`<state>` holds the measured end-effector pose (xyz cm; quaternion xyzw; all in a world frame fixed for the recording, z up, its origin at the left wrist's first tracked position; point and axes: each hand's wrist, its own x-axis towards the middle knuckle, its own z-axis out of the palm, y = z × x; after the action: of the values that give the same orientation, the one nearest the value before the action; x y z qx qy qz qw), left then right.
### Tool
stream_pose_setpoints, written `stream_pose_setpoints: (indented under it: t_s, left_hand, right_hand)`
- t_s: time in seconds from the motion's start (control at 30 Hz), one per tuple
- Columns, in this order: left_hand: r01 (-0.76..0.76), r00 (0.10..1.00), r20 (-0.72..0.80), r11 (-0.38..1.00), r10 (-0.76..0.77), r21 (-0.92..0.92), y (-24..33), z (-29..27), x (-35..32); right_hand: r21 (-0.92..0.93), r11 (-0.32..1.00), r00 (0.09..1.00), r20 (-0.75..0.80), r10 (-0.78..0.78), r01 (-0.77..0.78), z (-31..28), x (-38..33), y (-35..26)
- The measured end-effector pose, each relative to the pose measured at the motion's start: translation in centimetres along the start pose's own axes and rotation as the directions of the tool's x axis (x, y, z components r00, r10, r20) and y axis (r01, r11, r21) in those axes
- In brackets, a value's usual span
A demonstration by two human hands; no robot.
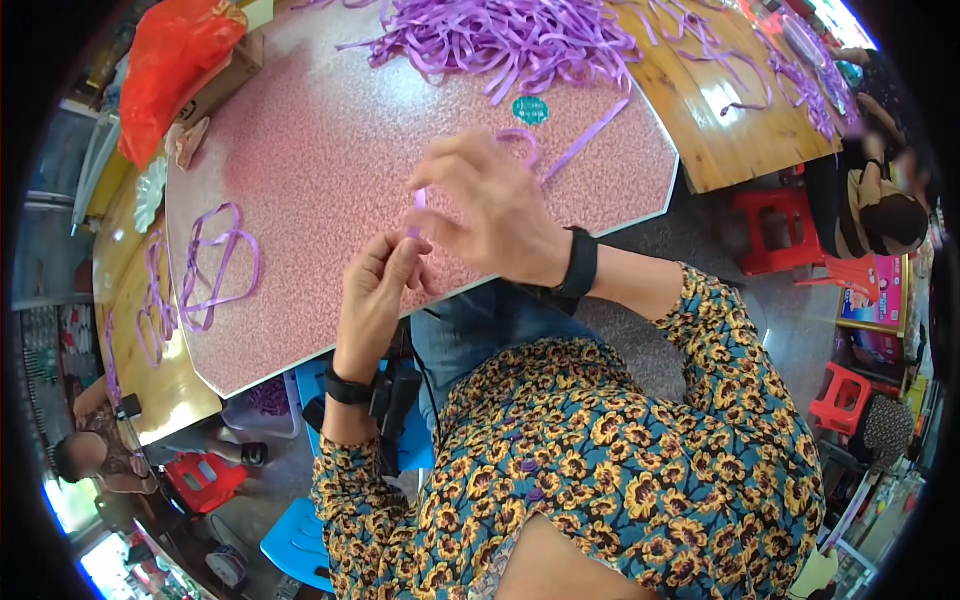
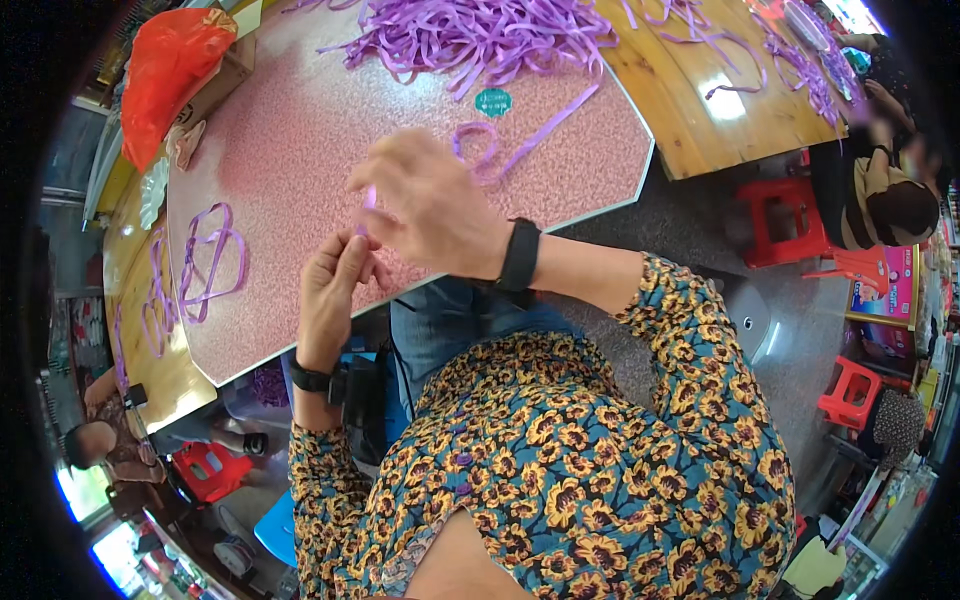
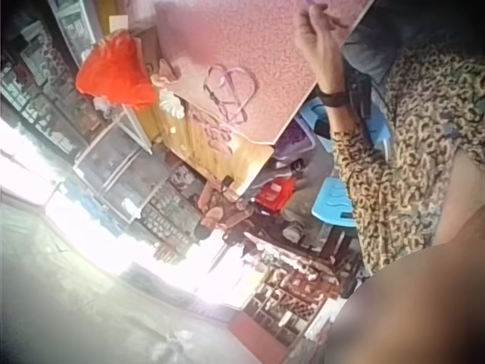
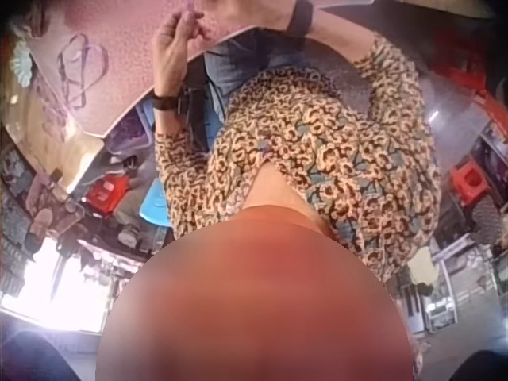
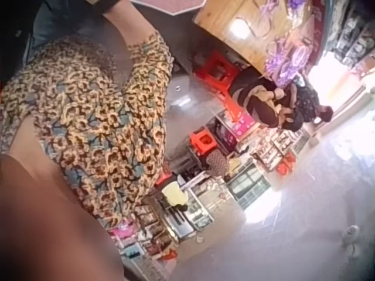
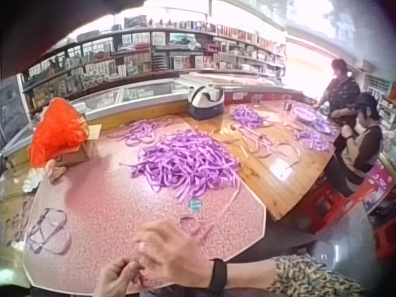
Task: Tying small purple ribbons into bows at a workbench.
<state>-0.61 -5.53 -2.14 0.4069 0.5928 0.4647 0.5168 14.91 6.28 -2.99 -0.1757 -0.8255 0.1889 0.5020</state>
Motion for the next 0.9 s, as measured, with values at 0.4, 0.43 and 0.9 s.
stream_pose_setpoints:
  t_s: [0.4,0.43,0.9]
  left_hand:
    - [0.090,0.992,0.074,0.990,-0.098,0.106,4.0,-4.5,-0.5]
    - [0.065,0.996,0.047,0.991,-0.071,0.116,4.1,-4.5,-0.5]
    - [-0.135,0.987,0.038,0.926,0.159,-0.352,4.1,-1.7,0.1]
  right_hand:
    - [0.400,0.876,0.920,0.375,0.113,-0.271,-0.3,1.4,-1.0]
    - [0.383,0.896,0.939,0.331,0.093,-0.224,-0.7,2.1,-0.7]
    - [0.442,0.643,0.768,0.493,0.408,-0.625,-3.5,3.7,1.4]
